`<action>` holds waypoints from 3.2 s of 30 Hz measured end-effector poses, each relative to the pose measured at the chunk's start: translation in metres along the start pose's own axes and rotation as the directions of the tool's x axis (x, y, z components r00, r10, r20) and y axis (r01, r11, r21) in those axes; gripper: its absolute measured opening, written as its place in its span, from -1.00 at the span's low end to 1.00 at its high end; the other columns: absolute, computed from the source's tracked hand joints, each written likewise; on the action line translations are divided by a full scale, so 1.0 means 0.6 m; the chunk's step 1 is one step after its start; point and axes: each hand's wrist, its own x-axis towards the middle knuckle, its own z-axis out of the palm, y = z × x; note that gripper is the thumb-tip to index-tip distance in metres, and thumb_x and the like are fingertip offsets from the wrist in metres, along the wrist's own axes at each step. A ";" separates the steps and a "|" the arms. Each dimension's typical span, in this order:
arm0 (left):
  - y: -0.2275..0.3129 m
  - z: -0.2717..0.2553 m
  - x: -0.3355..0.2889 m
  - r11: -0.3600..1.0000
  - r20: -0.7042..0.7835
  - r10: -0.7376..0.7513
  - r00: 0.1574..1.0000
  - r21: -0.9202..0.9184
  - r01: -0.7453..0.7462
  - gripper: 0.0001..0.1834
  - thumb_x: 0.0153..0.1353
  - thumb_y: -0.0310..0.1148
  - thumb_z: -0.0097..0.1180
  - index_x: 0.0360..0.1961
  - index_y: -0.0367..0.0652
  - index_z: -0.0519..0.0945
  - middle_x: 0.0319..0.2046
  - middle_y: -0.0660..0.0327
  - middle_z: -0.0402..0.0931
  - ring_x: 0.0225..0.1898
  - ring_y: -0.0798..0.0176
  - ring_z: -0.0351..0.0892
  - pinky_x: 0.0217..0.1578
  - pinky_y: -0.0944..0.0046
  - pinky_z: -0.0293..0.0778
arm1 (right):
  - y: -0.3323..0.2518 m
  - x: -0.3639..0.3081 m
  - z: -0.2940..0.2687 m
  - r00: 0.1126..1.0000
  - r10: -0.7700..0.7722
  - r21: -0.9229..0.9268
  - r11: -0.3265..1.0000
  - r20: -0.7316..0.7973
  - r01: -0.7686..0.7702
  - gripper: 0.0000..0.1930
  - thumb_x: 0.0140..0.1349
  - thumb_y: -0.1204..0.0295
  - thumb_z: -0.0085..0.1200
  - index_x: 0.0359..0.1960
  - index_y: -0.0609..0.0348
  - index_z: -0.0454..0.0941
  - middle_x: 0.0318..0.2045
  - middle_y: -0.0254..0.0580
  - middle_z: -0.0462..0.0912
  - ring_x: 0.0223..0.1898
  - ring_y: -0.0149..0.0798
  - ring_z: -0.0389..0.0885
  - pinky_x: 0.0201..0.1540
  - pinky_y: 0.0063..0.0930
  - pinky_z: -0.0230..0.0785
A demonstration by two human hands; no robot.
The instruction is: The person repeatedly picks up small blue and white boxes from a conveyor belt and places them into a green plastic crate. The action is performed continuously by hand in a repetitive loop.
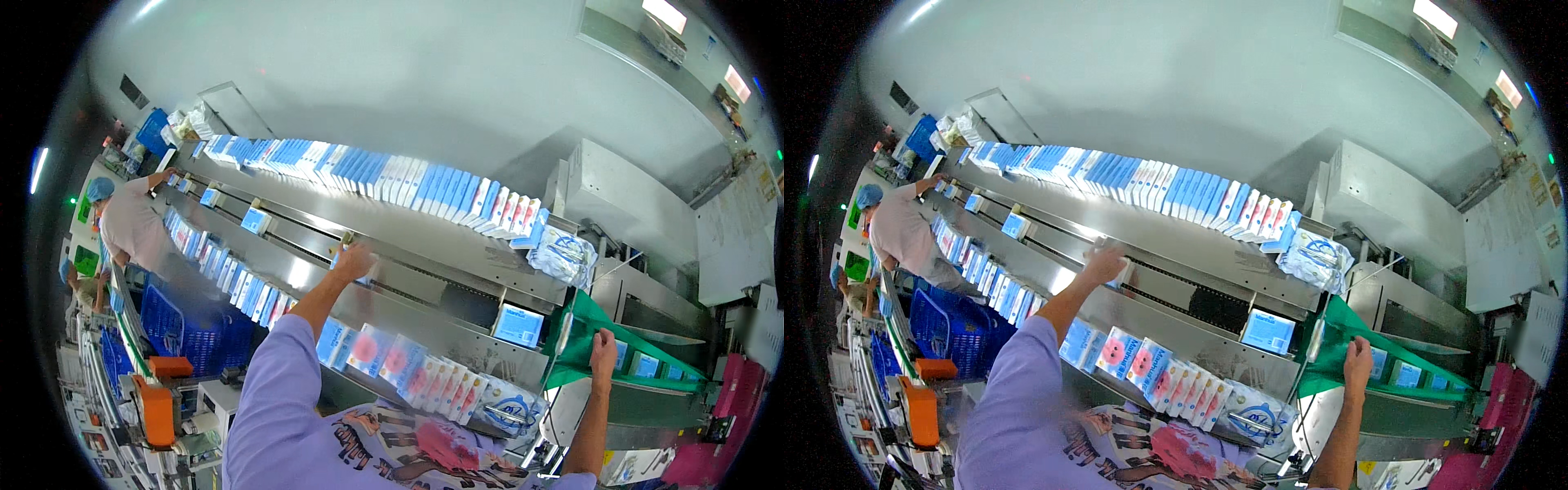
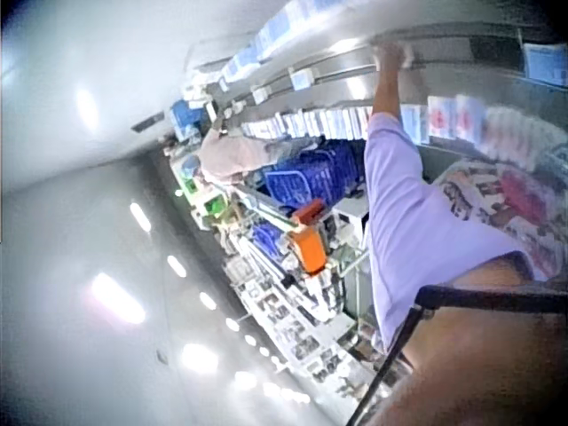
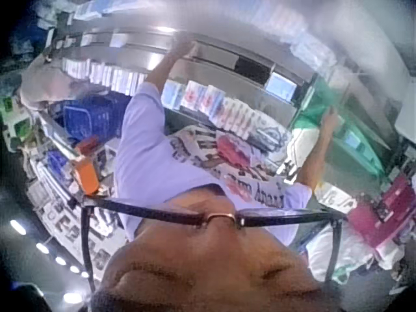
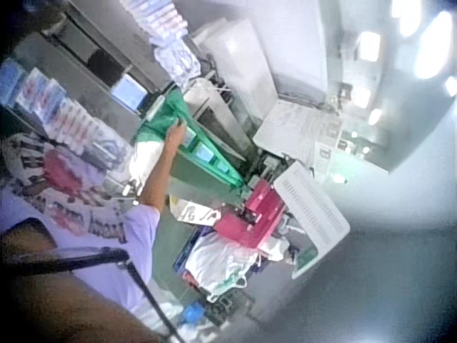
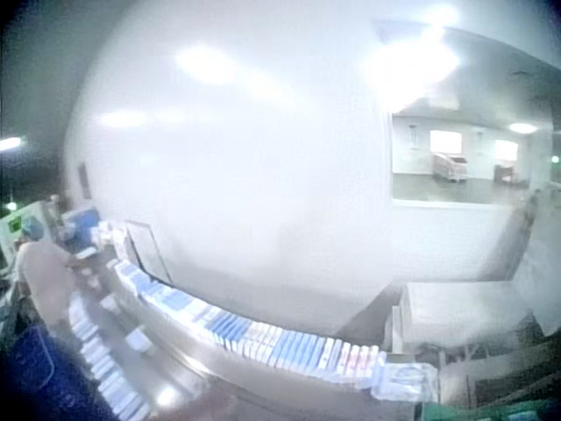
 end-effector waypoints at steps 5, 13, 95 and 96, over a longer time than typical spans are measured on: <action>0.098 -0.017 -0.020 0.986 0.091 0.081 0.993 -0.154 -0.066 -0.66 0.26 -0.12 0.02 0.02 0.07 0.55 0.04 0.21 0.53 0.16 0.04 0.44 0.18 -0.51 -0.03 | 0.042 0.017 0.020 0.999 -0.015 -0.098 0.995 0.042 0.019 -0.52 0.28 0.25 0.07 0.14 0.30 0.40 -0.13 0.13 0.61 -0.15 -0.01 0.61 -0.07 -0.24 0.43; 0.246 -0.060 -0.024 0.974 0.171 0.200 0.965 -0.141 -0.176 -0.68 0.29 -0.19 -0.01 0.03 -0.01 0.50 0.03 0.19 0.52 0.18 0.04 0.42 0.22 -0.48 -0.04 | 0.029 0.010 0.016 0.984 0.174 -0.107 0.980 0.049 -0.168 -0.30 0.16 0.23 0.17 0.27 0.31 0.20 -0.05 0.41 0.55 0.05 0.27 0.53 0.08 -0.13 0.37; 0.284 -0.049 -0.042 0.874 -0.174 0.263 0.949 -0.374 -0.311 -0.65 0.23 -0.42 -0.02 0.06 -0.05 0.49 0.06 0.16 0.48 0.18 0.05 0.38 0.25 -0.20 0.11 | 0.048 0.024 -0.020 0.972 0.186 -0.290 0.931 -0.143 -0.221 -0.31 0.15 0.26 0.19 0.25 0.36 0.21 0.02 0.40 0.50 0.07 0.31 0.47 0.12 -0.04 0.32; 0.261 -0.049 -0.043 0.886 -0.184 0.210 0.960 -0.380 -0.266 -0.65 0.21 -0.43 -0.01 0.05 -0.05 0.50 0.05 0.16 0.48 0.17 0.04 0.39 0.24 -0.18 0.13 | 0.029 0.021 -0.027 0.973 0.179 -0.253 0.944 -0.146 -0.212 -0.36 0.21 0.23 0.16 0.23 0.35 0.25 0.07 0.39 0.43 0.16 0.24 0.38 0.22 -0.06 0.24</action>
